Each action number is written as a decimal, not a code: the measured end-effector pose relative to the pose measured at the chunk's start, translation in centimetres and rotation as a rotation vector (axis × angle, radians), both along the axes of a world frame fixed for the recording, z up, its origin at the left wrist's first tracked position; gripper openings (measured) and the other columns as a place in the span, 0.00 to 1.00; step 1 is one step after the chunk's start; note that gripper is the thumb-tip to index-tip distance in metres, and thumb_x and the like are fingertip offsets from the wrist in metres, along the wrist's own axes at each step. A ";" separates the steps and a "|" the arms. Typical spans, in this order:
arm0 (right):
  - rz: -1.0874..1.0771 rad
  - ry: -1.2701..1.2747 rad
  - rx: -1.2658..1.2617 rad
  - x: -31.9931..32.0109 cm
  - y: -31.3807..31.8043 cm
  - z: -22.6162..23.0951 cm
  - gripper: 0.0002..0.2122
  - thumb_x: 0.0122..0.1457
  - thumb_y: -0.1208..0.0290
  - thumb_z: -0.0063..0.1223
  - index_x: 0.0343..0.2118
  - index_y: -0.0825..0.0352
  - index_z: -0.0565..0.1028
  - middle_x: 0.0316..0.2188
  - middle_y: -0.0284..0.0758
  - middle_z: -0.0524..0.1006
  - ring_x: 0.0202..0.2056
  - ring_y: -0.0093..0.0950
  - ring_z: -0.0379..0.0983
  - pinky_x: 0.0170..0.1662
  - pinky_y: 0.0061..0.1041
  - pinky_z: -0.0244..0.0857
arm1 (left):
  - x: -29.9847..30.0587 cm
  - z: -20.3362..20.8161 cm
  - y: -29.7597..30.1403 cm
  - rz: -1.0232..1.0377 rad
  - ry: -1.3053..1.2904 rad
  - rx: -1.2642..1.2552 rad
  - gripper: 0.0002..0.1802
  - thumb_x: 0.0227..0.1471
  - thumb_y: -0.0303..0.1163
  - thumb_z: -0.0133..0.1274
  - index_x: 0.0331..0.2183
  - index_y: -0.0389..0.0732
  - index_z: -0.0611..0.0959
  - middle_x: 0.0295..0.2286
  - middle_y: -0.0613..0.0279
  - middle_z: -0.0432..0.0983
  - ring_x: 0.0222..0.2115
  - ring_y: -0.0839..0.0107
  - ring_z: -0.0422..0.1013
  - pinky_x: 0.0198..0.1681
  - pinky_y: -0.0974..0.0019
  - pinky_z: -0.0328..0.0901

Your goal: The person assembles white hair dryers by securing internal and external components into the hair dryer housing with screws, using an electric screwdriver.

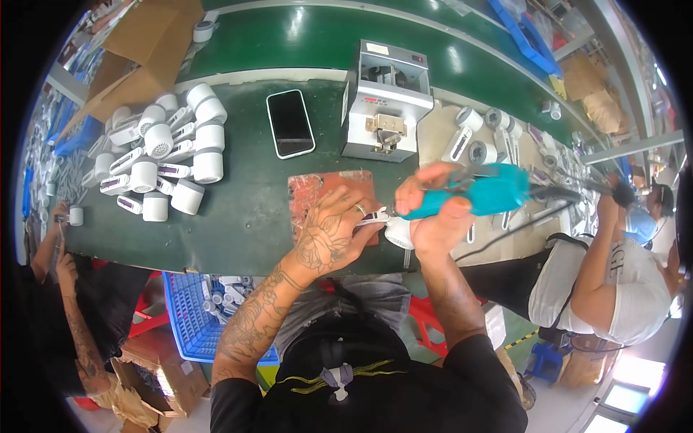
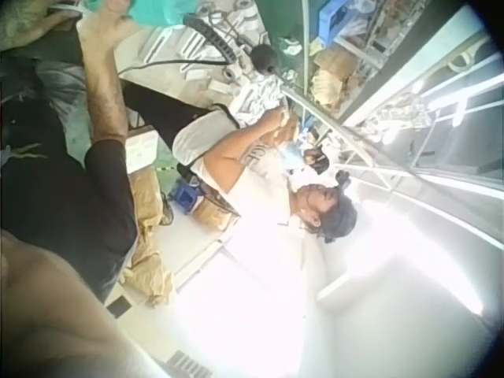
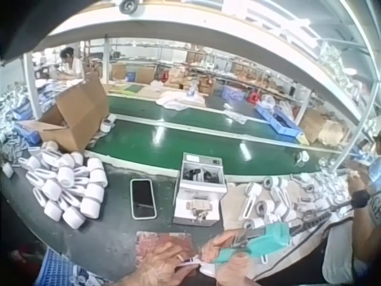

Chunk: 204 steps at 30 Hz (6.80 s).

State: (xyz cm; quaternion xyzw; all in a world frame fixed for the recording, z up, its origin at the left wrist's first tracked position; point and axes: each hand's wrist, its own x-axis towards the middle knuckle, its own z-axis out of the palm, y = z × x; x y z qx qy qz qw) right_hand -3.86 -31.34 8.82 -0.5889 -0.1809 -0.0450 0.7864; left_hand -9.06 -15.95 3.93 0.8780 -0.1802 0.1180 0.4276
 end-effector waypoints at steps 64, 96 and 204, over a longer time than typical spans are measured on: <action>-0.104 -0.203 -0.039 9.1 3.5 -0.2 0.22 0.67 0.50 0.49 0.37 0.70 0.70 0.20 0.33 0.69 0.21 0.26 0.68 0.27 0.26 0.65 | 1.1 -1.0 1.0 0.136 -0.125 0.122 0.16 0.55 0.36 0.55 0.44 0.40 0.83 0.41 0.56 0.76 0.41 0.54 0.69 0.47 0.54 0.64; 0.050 -0.022 -0.016 1.4 0.3 -2.7 0.25 0.61 0.46 0.55 0.33 0.70 0.67 0.18 0.35 0.68 0.20 0.28 0.67 0.25 0.27 0.64 | 1.4 -0.6 0.9 0.076 -0.030 0.084 0.17 0.54 0.32 0.57 0.46 0.40 0.80 0.46 0.58 0.77 0.46 0.54 0.69 0.52 0.55 0.63; 0.075 -0.035 -0.021 4.1 2.5 -2.7 0.22 0.65 0.51 0.52 0.34 0.71 0.68 0.22 0.34 0.68 0.22 0.25 0.67 0.25 0.26 0.64 | 1.7 -0.8 1.1 0.181 -0.059 0.050 0.11 0.53 0.34 0.58 0.36 0.36 0.84 0.35 0.56 0.74 0.37 0.53 0.68 0.43 0.53 0.63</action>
